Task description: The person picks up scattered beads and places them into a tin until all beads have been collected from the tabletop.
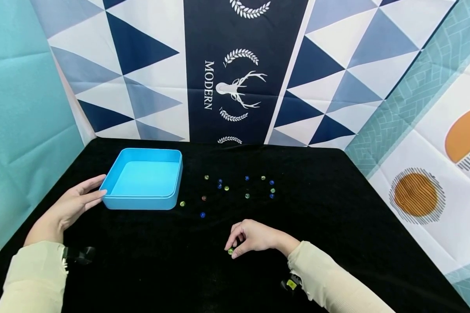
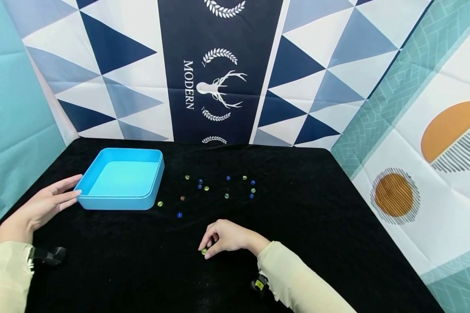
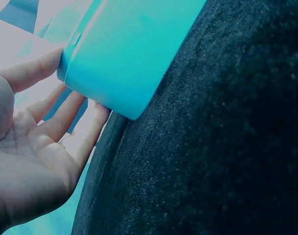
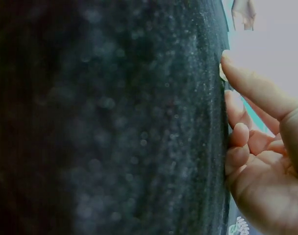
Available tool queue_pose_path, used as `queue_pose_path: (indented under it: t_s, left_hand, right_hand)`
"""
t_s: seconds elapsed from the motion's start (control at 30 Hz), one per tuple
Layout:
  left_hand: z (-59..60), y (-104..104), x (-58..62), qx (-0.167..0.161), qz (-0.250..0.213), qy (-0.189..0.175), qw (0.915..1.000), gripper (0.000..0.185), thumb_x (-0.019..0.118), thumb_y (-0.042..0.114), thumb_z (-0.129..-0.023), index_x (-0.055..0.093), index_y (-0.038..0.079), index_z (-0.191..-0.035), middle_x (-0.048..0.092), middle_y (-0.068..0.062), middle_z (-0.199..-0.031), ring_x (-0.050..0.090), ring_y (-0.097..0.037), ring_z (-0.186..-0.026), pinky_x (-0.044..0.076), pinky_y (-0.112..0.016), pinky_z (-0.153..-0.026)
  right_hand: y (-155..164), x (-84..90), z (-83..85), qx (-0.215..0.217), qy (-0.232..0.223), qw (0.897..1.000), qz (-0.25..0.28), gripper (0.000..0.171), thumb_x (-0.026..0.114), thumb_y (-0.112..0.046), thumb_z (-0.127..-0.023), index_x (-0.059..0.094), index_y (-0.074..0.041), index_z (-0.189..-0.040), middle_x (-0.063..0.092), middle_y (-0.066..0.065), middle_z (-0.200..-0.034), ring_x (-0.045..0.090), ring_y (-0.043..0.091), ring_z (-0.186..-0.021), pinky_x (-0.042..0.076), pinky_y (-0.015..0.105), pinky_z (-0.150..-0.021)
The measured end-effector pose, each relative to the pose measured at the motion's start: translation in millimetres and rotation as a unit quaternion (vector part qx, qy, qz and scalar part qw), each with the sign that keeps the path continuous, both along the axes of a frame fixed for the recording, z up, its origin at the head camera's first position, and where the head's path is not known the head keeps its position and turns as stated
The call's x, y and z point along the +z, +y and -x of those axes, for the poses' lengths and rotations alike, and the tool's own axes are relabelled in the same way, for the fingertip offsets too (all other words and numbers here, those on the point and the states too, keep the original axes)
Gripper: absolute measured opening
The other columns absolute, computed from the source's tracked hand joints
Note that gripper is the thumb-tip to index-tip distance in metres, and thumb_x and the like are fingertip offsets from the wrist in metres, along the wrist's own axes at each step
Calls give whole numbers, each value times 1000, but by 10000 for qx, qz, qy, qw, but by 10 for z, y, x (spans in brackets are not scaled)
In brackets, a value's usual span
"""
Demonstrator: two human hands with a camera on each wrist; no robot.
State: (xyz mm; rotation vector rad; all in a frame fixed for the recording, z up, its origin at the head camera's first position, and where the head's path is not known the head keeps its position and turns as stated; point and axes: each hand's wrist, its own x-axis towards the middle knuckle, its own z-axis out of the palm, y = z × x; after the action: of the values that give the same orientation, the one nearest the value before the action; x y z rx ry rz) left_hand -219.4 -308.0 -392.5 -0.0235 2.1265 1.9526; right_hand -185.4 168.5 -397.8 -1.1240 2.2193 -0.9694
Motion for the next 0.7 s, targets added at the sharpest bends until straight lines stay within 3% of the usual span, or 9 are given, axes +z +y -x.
queue_pose_path:
  t_s: [0.2,0.43,0.5,0.7]
  left_hand:
    - [7,-3,17,32,-37,-12,10000,80,62,21,-92,9,7,-150,-1,-22,-152,54,11,-93,48,-13,-81]
    - [4,-4,21,63,-171,-72,9998,80,62,20,-91,9,7,-149,-2,-22,-152,54,10,-93,48,-14,-81]
    - [5,-4,17,77,-199,-87,9997,80,62,20,-91,9,7,-149,-2,-22,-152,54,10,-92,48,-14,-81]
    - [6,-1,-1,57,-149,-52,9999,79,61,20,-92,10,7,-149,-2,-22,-152,53,11,-92,48,-14,-81]
  right_hand:
    - [5,39,-3,-902,-867,9919,221,16,76,-9,-77,72,-6,-92,62,-4,-74,51,4,-63,44,17,-55]
    - [20,20,27,-2178,-1939,9516,969,23,73,-8,-79,68,5,-98,66,1,-80,60,12,-76,51,26,-70]
    - [24,0,44,-2383,-2091,9413,1161,26,72,-7,-80,67,7,-100,67,1,-82,61,12,-78,50,25,-69]
    - [1,-1,73,-2855,-2083,9247,1416,30,73,-9,-79,65,9,-103,66,-2,-81,55,9,-71,42,20,-59]
